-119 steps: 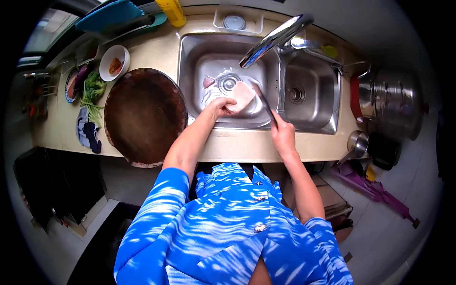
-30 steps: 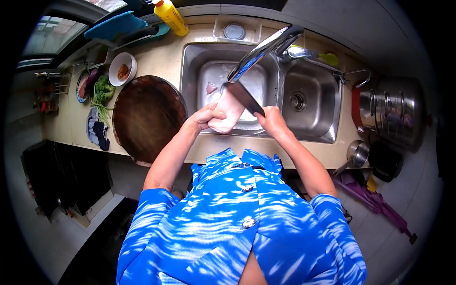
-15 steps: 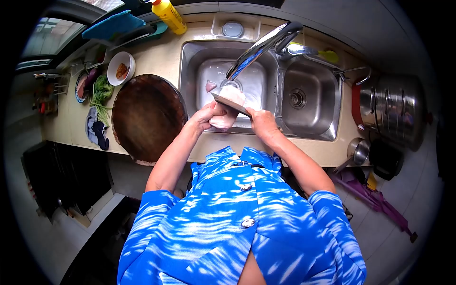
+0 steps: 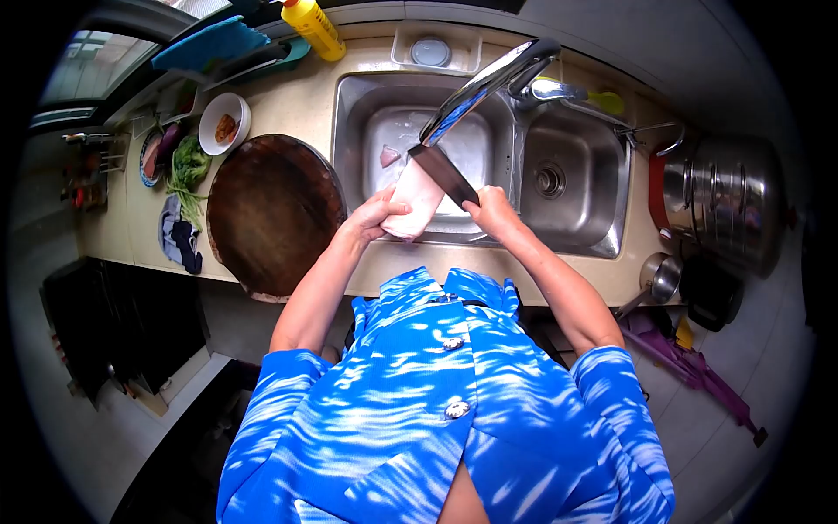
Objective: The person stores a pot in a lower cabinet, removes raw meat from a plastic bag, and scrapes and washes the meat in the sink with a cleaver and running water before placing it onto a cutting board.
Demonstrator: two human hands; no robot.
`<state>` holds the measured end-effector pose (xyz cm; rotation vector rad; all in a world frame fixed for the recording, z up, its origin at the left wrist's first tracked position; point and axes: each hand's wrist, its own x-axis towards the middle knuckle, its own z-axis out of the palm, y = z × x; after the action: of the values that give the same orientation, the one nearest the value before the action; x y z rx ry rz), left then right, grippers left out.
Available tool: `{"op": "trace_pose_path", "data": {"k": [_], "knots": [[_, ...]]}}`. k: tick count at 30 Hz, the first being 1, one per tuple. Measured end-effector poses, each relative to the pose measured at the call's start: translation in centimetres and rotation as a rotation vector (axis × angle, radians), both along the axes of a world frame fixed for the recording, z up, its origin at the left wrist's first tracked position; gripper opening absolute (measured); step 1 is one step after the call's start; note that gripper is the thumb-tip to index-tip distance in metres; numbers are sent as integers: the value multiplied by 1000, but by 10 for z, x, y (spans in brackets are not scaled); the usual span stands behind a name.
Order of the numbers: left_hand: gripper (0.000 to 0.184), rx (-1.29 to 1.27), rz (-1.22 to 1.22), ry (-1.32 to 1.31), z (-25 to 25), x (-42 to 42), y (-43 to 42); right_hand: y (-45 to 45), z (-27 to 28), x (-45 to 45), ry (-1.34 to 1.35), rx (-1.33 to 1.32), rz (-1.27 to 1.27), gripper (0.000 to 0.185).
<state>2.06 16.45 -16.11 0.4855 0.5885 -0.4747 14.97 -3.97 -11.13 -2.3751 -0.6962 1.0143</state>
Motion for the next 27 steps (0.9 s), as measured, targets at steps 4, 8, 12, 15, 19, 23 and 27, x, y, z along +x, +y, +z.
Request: {"op": "trace_pose_path", "data": {"k": [4,8,12,15,19,23,27], "knots": [[69,11,-53,-24,-1,2,0,11,11,-14,-69,138,1,18],[70,82,-78,-52,7,3,-2,15,12,-14,53,75,59,20],[70,102,-83,-57,12,-1,1,-9,-19,8,-60,-47,-10,23],[74,32,-55,-44,16,-2,-2,-3,2,10,-60,-14,-60,21],[71,41,-43,-35,7,0,-2,15,34,-14,-142,146,-40,19],[69,84,-55,-69,8,5,-5,14,4,-22,-72,148,91,17],[72,55,-59,19,12,-1,1,2,-17,-1,55,60,-17,22]]}}
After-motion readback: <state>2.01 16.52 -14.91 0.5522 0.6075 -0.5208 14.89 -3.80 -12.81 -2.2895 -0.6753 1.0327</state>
